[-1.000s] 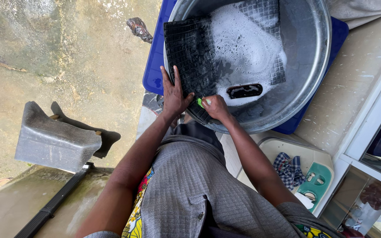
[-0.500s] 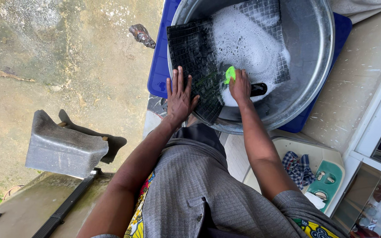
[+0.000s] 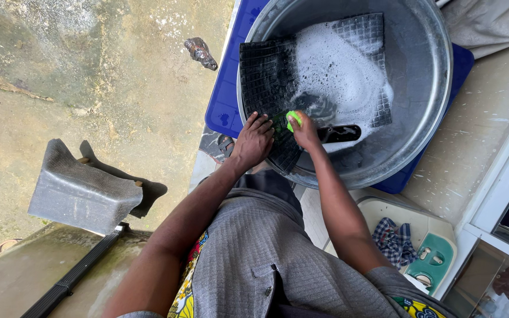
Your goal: The person cleans a rubber mat by scrubbing it with a sponge and a brush in a basin of soapy water.
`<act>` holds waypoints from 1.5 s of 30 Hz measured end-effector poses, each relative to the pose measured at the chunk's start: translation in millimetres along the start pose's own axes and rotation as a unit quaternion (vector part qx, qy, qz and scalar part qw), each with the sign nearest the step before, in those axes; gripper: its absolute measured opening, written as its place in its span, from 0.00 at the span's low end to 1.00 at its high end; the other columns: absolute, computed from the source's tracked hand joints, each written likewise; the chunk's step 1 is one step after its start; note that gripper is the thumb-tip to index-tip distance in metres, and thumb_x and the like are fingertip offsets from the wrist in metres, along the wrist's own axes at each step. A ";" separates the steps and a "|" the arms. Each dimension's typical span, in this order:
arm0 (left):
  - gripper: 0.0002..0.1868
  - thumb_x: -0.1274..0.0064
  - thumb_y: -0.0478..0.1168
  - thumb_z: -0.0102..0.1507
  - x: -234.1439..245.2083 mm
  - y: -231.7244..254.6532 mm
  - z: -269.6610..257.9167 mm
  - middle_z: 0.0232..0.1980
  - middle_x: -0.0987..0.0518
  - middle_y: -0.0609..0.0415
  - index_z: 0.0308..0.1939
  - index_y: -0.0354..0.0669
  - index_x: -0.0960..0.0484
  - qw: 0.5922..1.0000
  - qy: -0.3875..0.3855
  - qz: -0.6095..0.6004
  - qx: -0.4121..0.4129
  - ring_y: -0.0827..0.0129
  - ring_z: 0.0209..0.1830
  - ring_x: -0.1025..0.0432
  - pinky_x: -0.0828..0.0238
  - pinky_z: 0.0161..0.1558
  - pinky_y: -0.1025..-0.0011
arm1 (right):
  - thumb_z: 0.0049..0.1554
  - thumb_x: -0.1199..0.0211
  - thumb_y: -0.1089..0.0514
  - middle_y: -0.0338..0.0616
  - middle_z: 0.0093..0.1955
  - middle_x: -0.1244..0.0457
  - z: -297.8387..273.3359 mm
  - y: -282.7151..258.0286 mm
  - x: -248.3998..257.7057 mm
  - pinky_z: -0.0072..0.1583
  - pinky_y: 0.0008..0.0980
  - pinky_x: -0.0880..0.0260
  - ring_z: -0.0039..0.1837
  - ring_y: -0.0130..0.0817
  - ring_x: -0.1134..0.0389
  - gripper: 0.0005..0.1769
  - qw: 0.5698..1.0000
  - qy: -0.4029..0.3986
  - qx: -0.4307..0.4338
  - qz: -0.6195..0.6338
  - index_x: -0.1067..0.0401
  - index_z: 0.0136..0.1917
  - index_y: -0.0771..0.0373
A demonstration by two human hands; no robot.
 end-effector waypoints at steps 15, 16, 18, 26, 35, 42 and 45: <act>0.15 0.44 0.42 0.61 42.1 -12.1 -20.9 0.64 0.24 0.44 0.48 0.38 0.14 0.990 0.121 -0.067 0.019 0.52 0.76 0.40 0.56 0.79 0.50 | 0.69 0.49 0.50 0.59 0.38 0.38 -8.4 -133.3 -25.8 0.43 0.48 0.39 0.40 0.55 0.35 0.20 0.990 0.102 0.083 0.046 0.33 0.43 0.69; 0.15 0.44 0.42 0.61 46.6 -11.8 -22.6 0.64 0.24 0.44 0.48 0.38 0.14 0.990 0.123 -0.067 0.020 0.52 0.76 0.40 0.56 0.79 0.50 | 0.69 0.49 0.51 0.60 0.40 0.36 -10.5 -140.3 -25.3 0.44 0.50 0.37 0.44 0.60 0.34 0.18 0.990 0.104 0.091 0.041 0.32 0.46 0.68; 0.19 0.44 0.44 0.61 50.3 -14.0 -27.1 0.69 0.27 0.44 0.52 0.39 0.15 0.990 0.111 -0.075 0.035 0.54 0.78 0.43 0.59 0.79 0.49 | 0.69 0.48 0.51 0.61 0.40 0.36 -16.4 -145.9 -24.5 0.43 0.51 0.37 0.44 0.62 0.34 0.18 0.991 0.092 0.096 0.013 0.32 0.46 0.68; 0.24 0.51 0.50 0.67 29.1 -18.7 -30.0 0.78 0.36 0.45 0.62 0.43 0.19 0.995 0.072 -0.047 0.046 0.57 0.85 0.54 0.67 0.82 0.49 | 0.67 0.42 0.49 0.63 0.32 0.38 -52.8 -137.1 -8.8 0.37 0.51 0.39 0.38 0.65 0.34 0.22 0.995 0.008 0.080 -0.065 0.31 0.39 0.69; 0.45 0.47 0.68 0.59 23.3 -8.4 -37.9 0.83 0.51 0.41 0.72 0.45 0.29 0.998 -0.049 -0.030 0.022 0.53 0.85 0.69 0.77 0.79 0.46 | 0.58 0.37 0.50 0.60 0.31 0.36 -92.5 -126.0 4.3 0.37 0.49 0.36 0.33 0.56 0.32 0.18 0.996 -0.027 0.025 -0.081 0.25 0.38 0.68; 0.50 0.40 0.66 0.55 14.4 3.0 -49.7 0.82 0.48 0.42 0.73 0.38 0.31 0.997 -0.039 -0.059 0.002 0.52 0.86 0.67 0.73 0.80 0.46 | 0.61 0.39 0.52 0.61 0.31 0.37 -94.6 -146.6 -1.5 0.40 0.50 0.37 0.35 0.59 0.33 0.20 0.993 -0.034 0.049 -0.102 0.28 0.35 0.70; 0.48 0.40 0.63 0.59 6.0 0.9 -55.1 0.82 0.48 0.42 0.74 0.36 0.36 0.994 -0.031 -0.107 0.004 0.51 0.87 0.63 0.71 0.82 0.47 | 0.62 0.40 0.53 0.60 0.33 0.36 -84.2 -159.0 -8.5 0.40 0.50 0.36 0.36 0.59 0.32 0.18 0.993 -0.025 0.081 -0.084 0.28 0.37 0.69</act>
Point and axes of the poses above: each hand's wrist, its own z-axis towards the middle knuckle, its own x-axis out of the back of the hand, y = z × x, the point moved 7 cm from there along z, towards the middle knuckle
